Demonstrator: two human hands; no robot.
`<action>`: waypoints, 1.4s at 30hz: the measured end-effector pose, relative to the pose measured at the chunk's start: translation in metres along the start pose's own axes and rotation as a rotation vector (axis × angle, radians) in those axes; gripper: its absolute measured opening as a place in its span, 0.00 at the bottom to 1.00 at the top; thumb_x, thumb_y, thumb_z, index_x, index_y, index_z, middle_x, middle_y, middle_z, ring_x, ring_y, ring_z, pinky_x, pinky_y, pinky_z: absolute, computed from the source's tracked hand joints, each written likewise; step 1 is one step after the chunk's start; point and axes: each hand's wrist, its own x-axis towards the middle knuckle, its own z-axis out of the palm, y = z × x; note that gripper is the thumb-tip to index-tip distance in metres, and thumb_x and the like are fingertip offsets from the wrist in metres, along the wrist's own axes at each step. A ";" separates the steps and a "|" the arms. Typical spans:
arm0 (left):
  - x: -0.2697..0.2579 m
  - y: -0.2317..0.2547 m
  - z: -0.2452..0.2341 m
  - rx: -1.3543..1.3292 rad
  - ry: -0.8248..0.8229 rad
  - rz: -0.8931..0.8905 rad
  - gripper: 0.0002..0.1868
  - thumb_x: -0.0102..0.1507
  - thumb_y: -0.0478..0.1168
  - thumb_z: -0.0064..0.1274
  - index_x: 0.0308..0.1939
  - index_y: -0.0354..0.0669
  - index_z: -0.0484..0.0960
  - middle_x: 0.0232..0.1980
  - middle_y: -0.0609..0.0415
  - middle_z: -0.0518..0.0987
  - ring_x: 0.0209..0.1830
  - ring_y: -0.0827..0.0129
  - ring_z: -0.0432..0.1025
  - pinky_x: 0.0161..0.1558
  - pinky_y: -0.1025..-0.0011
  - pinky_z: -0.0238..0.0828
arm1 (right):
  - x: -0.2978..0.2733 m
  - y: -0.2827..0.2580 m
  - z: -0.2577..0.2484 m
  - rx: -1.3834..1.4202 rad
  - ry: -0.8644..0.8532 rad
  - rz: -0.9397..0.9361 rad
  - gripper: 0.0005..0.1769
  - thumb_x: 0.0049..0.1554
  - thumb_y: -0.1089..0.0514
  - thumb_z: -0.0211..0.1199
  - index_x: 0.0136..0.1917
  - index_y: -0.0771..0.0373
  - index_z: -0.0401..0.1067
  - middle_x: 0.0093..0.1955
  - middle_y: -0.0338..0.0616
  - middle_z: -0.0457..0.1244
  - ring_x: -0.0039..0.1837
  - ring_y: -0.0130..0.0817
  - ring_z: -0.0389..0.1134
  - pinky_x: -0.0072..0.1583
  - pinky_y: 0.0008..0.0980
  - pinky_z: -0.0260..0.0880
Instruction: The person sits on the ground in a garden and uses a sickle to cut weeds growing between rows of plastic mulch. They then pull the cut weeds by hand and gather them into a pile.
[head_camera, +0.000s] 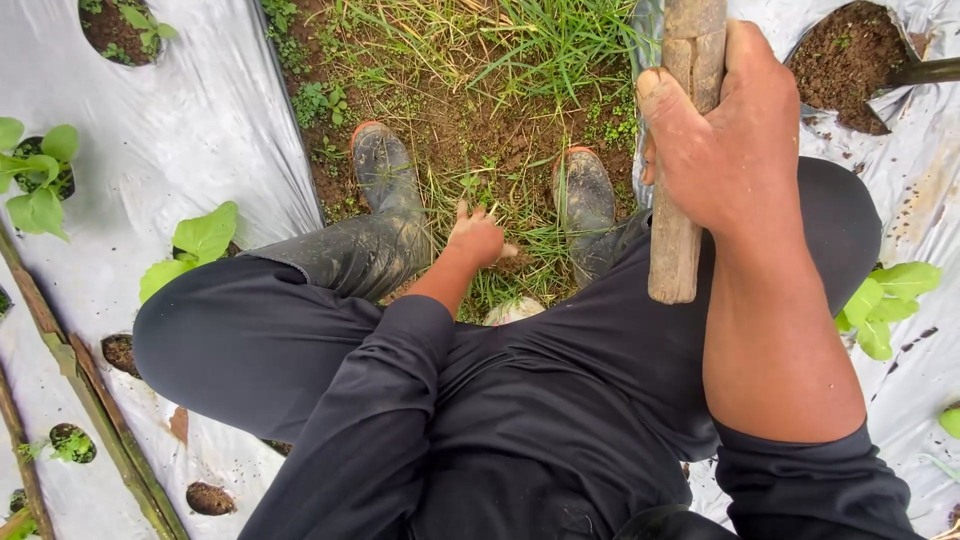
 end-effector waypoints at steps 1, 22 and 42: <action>0.011 -0.003 0.001 0.000 -0.004 0.003 0.39 0.69 0.72 0.30 0.52 0.44 0.84 0.80 0.41 0.60 0.85 0.46 0.44 0.79 0.35 0.23 | -0.002 0.003 -0.002 0.000 -0.001 0.005 0.11 0.69 0.59 0.62 0.50 0.62 0.60 0.32 0.41 0.62 0.30 0.31 0.66 0.36 0.35 0.65; 0.157 -0.020 -0.018 -0.211 0.395 -0.118 0.31 0.67 0.26 0.44 0.75 0.35 0.59 0.49 0.43 0.84 0.47 0.52 0.79 0.41 0.60 0.79 | 0.015 -0.005 -0.017 -0.177 -0.024 0.357 0.13 0.67 0.52 0.60 0.52 0.61 0.61 0.30 0.40 0.65 0.31 0.33 0.67 0.40 0.36 0.64; 0.118 -0.068 -0.008 -0.544 0.489 -0.244 0.14 0.62 0.22 0.41 0.44 0.41 0.77 0.41 0.48 0.80 0.40 0.56 0.74 0.42 0.57 0.73 | 0.010 -0.022 -0.003 -0.137 -0.065 0.348 0.10 0.63 0.53 0.59 0.49 0.58 0.61 0.29 0.38 0.64 0.29 0.32 0.68 0.41 0.35 0.65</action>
